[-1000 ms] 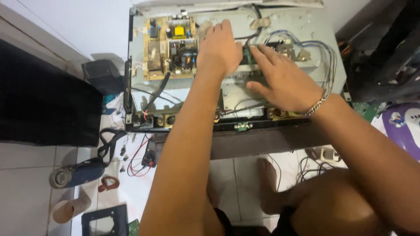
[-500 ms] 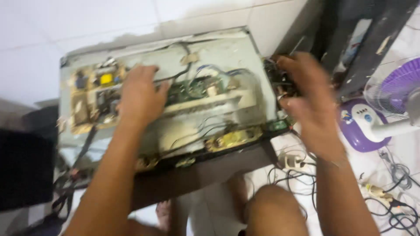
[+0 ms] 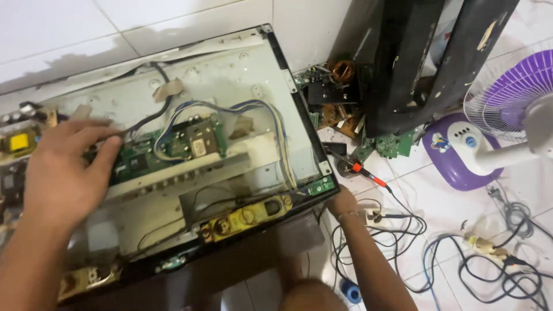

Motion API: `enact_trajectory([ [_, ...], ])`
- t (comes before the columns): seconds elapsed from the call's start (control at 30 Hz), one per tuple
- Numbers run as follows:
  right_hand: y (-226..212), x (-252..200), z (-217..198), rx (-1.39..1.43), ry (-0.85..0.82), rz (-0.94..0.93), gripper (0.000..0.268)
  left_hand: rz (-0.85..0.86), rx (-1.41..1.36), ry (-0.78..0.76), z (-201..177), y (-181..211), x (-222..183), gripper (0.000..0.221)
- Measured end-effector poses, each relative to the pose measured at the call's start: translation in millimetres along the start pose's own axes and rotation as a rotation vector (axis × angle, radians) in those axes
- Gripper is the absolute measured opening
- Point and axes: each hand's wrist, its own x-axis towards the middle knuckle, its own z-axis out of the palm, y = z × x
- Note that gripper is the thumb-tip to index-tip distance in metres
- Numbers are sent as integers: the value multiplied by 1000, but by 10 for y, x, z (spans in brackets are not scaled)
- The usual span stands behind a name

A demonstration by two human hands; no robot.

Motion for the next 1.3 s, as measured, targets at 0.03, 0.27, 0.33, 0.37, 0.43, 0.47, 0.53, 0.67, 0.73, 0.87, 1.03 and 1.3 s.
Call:
enact_trajectory([
  [0.03,18,53,102,56,-126,132,51,-8,14,4,5,1,10,16],
  [0.27,566,530,1321,-434,-76,-32,53,-1,-37,-3,-37,156,164,13],
  [0.33,479,378,1161,-449,-69,-86,38,-189,-93,-105,-92,363,320,27],
  [0.37,439,344,1115,-435,-71,-69,38,-170,-95,-114,-71,499,454,27],
  [0.43,369,276,1018,-358,-27,-31,33,-173,-122,-113,-28,775,681,33],
  [0.47,354,255,972,-349,-29,-17,33,-159,-126,-122,61,936,835,33],
  [0.53,280,193,883,-246,60,-13,24,-60,-140,-177,179,1264,1089,53],
  [0.67,174,155,666,75,117,9,31,82,-191,-255,547,1522,1366,49],
  [0.73,134,135,539,379,308,-77,50,127,-275,-366,704,1577,1388,52],
  [0.87,-107,-191,-147,568,314,-64,46,-31,-285,-465,542,1664,1396,56],
  [1.03,-147,-657,-342,853,85,46,52,-161,-202,-501,380,1441,1137,60],
  [1.3,-435,-1205,-1873,968,166,40,54,-66,-134,-296,141,929,496,59],
])
